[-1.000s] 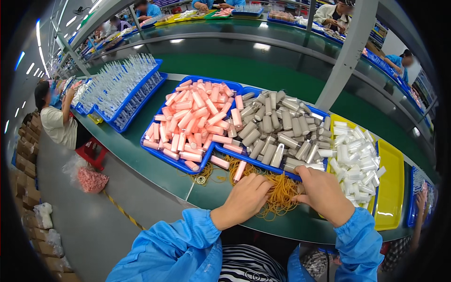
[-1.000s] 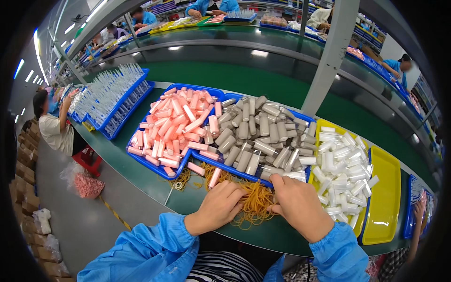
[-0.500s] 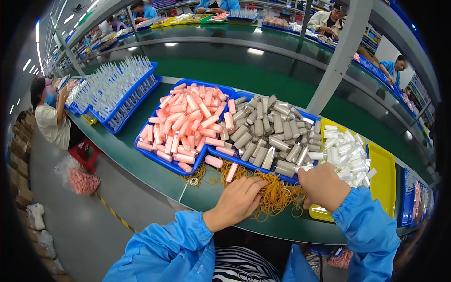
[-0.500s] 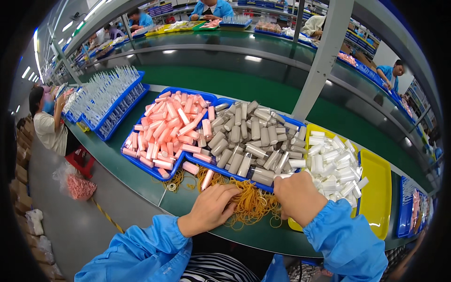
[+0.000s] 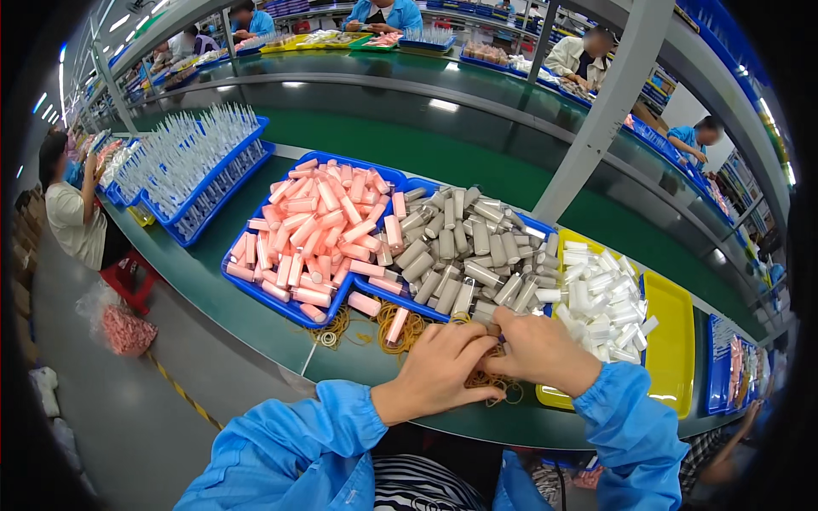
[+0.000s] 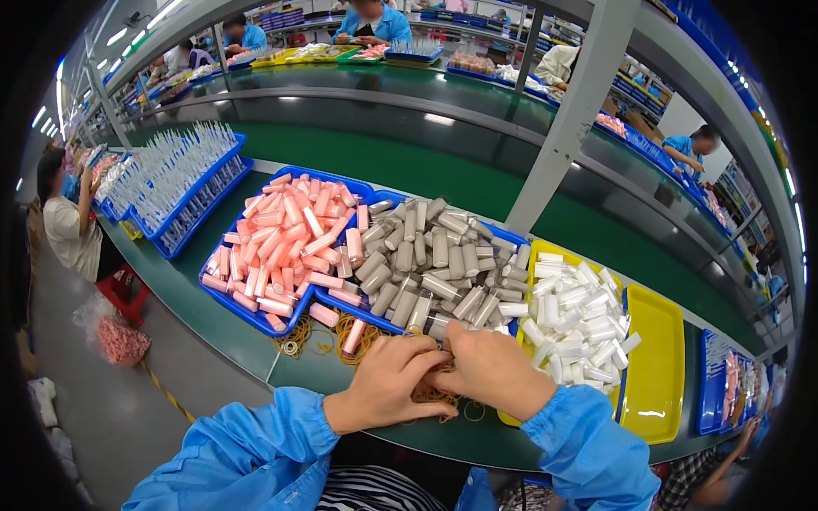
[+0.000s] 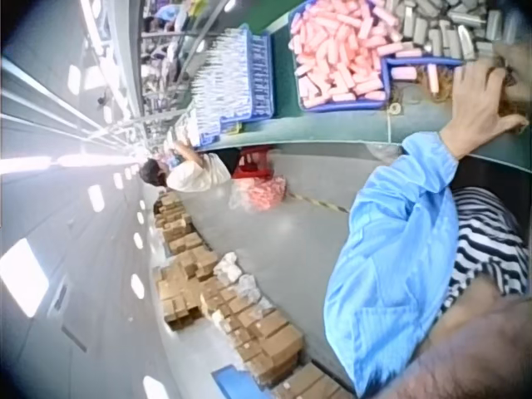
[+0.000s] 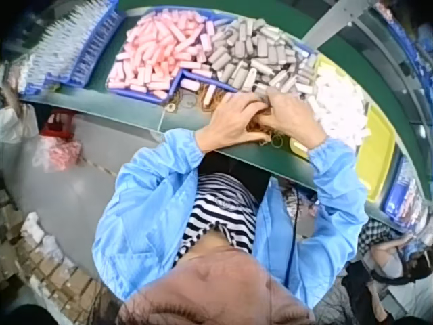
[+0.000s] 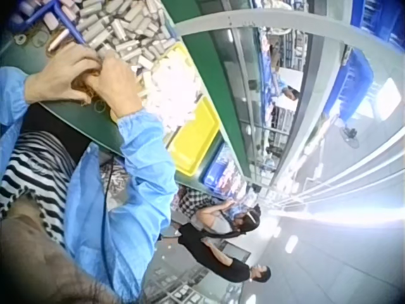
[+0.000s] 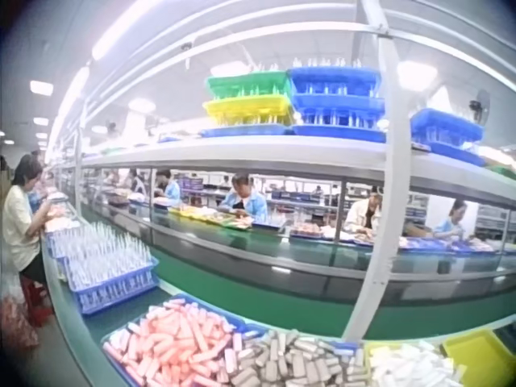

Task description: The person assembles small cylindrical components by hand at a factory workstation. They pick up a pink cylinder and a white cylinder, insert one into the other, and secure the pair with a yellow rubber band. The completed units are placed into a yellow tray on the table.

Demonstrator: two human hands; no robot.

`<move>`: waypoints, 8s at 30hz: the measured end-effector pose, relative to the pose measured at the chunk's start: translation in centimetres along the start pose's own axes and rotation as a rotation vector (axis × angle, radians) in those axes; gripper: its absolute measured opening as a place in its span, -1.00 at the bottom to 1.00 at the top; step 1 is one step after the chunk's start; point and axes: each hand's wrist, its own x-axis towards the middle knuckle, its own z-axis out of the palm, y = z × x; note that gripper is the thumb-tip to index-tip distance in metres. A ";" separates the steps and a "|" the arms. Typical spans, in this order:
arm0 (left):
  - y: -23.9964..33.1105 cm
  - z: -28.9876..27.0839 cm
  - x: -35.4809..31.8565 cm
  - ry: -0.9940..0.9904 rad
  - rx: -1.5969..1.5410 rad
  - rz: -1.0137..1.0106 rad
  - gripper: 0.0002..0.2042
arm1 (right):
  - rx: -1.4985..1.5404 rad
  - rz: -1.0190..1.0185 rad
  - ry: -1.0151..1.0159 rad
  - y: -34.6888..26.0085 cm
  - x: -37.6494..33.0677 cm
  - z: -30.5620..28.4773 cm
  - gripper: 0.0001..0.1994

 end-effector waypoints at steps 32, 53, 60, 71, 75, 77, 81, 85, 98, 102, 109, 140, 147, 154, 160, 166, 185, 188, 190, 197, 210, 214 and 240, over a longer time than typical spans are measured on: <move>0.7 1.8 3.4 0.013 -0.145 0.045 -0.80 | 0.148 0.095 0.357 2.5 -2.7 2.3 -0.48; 3.3 1.6 3.7 -0.193 0.156 -0.022 -0.81 | 0.915 -0.061 0.683 5.8 -3.2 5.6 -0.75; 3.8 2.4 2.8 -0.203 0.191 0.108 -0.80 | 0.928 0.035 0.814 7.7 -2.8 3.4 -0.78; 3.2 2.6 2.7 -0.226 0.121 0.120 -0.77 | 0.071 -0.333 1.093 6.7 14.1 1.6 -0.74; 2.9 2.6 2.7 -0.234 0.107 0.116 -0.76 | 0.108 -0.320 0.880 7.0 15.1 2.2 -0.66; 2.9 2.6 2.7 -0.259 0.091 0.105 -0.76 | 0.082 -0.275 0.737 7.1 15.3 2.4 -0.58; 2.9 2.7 2.7 -0.261 0.073 0.103 -0.78 | 0.029 -0.296 0.720 7.6 15.3 2.3 -0.53; 3.0 2.6 2.7 -0.267 0.067 0.104 -0.79 | -0.007 -0.294 0.729 7.5 15.3 2.2 -0.50; 3.2 2.6 2.8 -0.240 0.088 0.118 -0.81 | -0.012 -0.308 0.846 6.9 12.9 0.8 -0.46; 3.0 2.7 2.4 -0.167 0.064 0.099 -0.79 | 0.015 -0.340 0.853 6.6 11.6 -0.1 -0.47; 3.4 2.5 2.5 -0.141 0.096 0.144 -0.81 | -0.028 -0.375 0.945 6.6 10.4 -0.4 -0.52; 1.2 2.7 -0.4 0.099 0.033 0.277 -0.72 | -0.057 -0.395 1.023 7.6 7.6 -0.5 -0.58; 1.5 2.8 -0.5 0.137 0.016 0.264 -0.75 | -0.058 -0.398 1.013 7.5 5.3 -0.9 -0.67; -0.1 0.3 0.4 0.048 0.081 0.434 -0.66 | 0.028 -0.357 0.709 8.0 2.5 -1.0 -0.68; -3.9 -6.9 -6.2 0.403 0.395 0.085 -0.61 | -0.048 -0.415 0.527 1.7 1.4 -0.9 -0.67; -5.4 -12.5 -11.1 0.261 0.724 -0.200 -0.72 | -0.067 -0.694 0.322 -4.1 4.2 1.0 -0.67; -10.7 -17.1 -11.4 -0.013 0.897 0.179 -0.83 | -0.432 -0.873 0.373 -12.1 9.3 6.0 -0.67; -11.3 -17.3 -11.3 0.051 0.919 0.182 -0.81 | -0.450 -0.853 0.384 -11.9 9.3 6.2 -0.66; -11.4 -17.5 -11.3 0.065 0.917 0.187 -0.80 | -0.434 -0.843 0.350 -12.0 9.6 6.7 -0.58; -11.4 -17.9 -11.6 0.088 0.963 0.174 -0.78 | -0.323 -0.658 0.294 -13.4 11.1 9.0 -0.25; -11.3 -18.1 -11.4 0.014 0.900 0.085 -0.86 | -0.368 -0.762 0.439 -12.4 13.9 9.7 -0.92; -11.4 -18.0 -11.5 0.028 0.874 0.043 -0.86 | -0.454 -0.731 0.395 -11.5 11.3 8.8 -0.93; -3.4 -5.3 -5.9 0.001 0.448 -0.295 -0.50 | -0.465 -0.619 0.348 -3.4 2.2 6.4 -0.74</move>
